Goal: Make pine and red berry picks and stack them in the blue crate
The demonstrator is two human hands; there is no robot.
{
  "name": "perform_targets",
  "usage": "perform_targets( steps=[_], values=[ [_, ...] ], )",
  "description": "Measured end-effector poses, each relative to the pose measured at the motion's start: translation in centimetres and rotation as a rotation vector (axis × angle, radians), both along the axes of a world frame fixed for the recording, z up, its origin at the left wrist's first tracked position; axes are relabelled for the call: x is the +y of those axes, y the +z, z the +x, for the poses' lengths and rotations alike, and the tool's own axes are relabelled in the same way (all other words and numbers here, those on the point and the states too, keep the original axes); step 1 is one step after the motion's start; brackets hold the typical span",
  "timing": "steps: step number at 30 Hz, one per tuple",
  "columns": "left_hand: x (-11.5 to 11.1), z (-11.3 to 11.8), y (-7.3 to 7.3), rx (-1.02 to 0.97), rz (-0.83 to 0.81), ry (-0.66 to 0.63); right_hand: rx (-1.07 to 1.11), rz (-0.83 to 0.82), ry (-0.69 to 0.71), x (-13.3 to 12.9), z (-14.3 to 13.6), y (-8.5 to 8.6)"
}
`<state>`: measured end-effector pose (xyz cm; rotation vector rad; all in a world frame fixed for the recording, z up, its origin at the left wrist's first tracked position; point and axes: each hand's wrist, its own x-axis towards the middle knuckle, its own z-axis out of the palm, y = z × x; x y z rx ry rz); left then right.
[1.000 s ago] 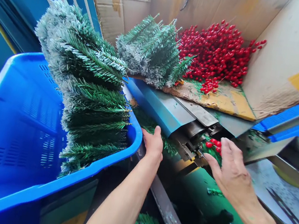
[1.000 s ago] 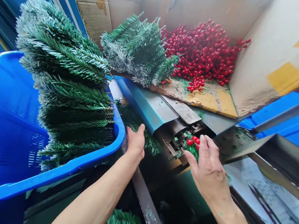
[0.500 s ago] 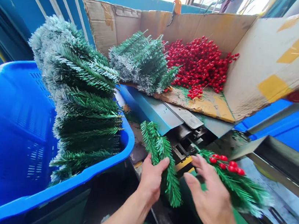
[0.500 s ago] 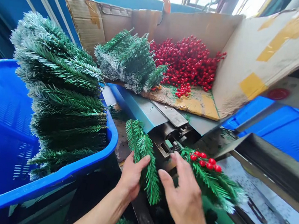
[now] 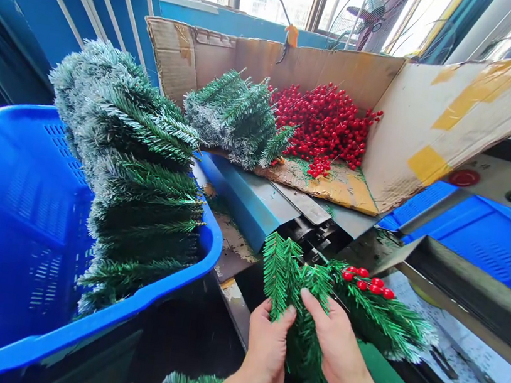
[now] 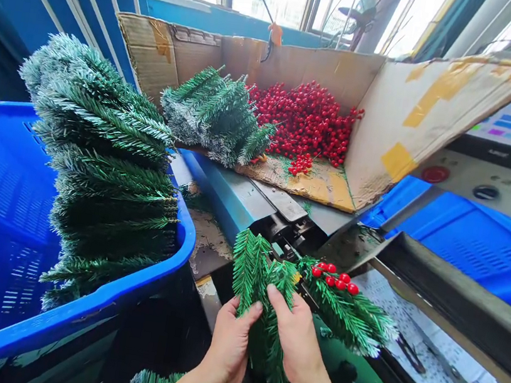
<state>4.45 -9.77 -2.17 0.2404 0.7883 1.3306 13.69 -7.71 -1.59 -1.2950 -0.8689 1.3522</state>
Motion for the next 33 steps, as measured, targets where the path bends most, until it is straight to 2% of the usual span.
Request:
perform_targets(
  steps=[5, 8, 10, 13, 16, 21, 23, 26, 29, 33],
  values=[
    [-0.4, -0.1, -0.4, 0.103, 0.045, -0.052, -0.181, 0.092, -0.028, 0.4, 1.0, -0.2],
    [0.3, -1.2, -0.7, 0.285, -0.017, 0.008, -0.246, 0.098, 0.01, 0.4, 1.8, 0.0],
    [1.1, -2.1, -0.3, 0.342, -0.01, 0.034, -0.284, 0.1, 0.107, 0.2, 2.0, 0.5],
    [2.2, -3.2, 0.9, 0.256, 0.133, -0.034, -0.315, 0.121, 0.285, -0.2, 1.8, 1.6],
    [2.7, -3.8, 1.6, 0.184, 0.184, -0.059, -0.318, 0.131, 0.398, -0.5, 1.5, 2.6],
    [2.5, -4.3, 0.8, 0.168, 0.15, -0.104, -0.38, 0.065, 0.566, -0.5, 1.8, 3.4],
    [2.6, -4.7, 0.7, 0.185, 0.163, -0.119, -0.426, 0.094, 0.634, -0.4, 1.9, 3.6],
    [2.9, -5.2, 1.1, 0.279, 0.224, -0.156, -0.558, 0.219, 0.694, -0.1, 2.3, 4.0],
    [3.1, -5.7, 1.9, 0.398, 0.276, -0.218, -0.779, 0.307, 0.697, 0.2, 2.6, 4.3],
    [3.5, -6.0, 1.9, 0.484, 0.333, -0.286, -1.043, 0.402, 0.672, 0.0, 2.4, 3.4]
  ],
)
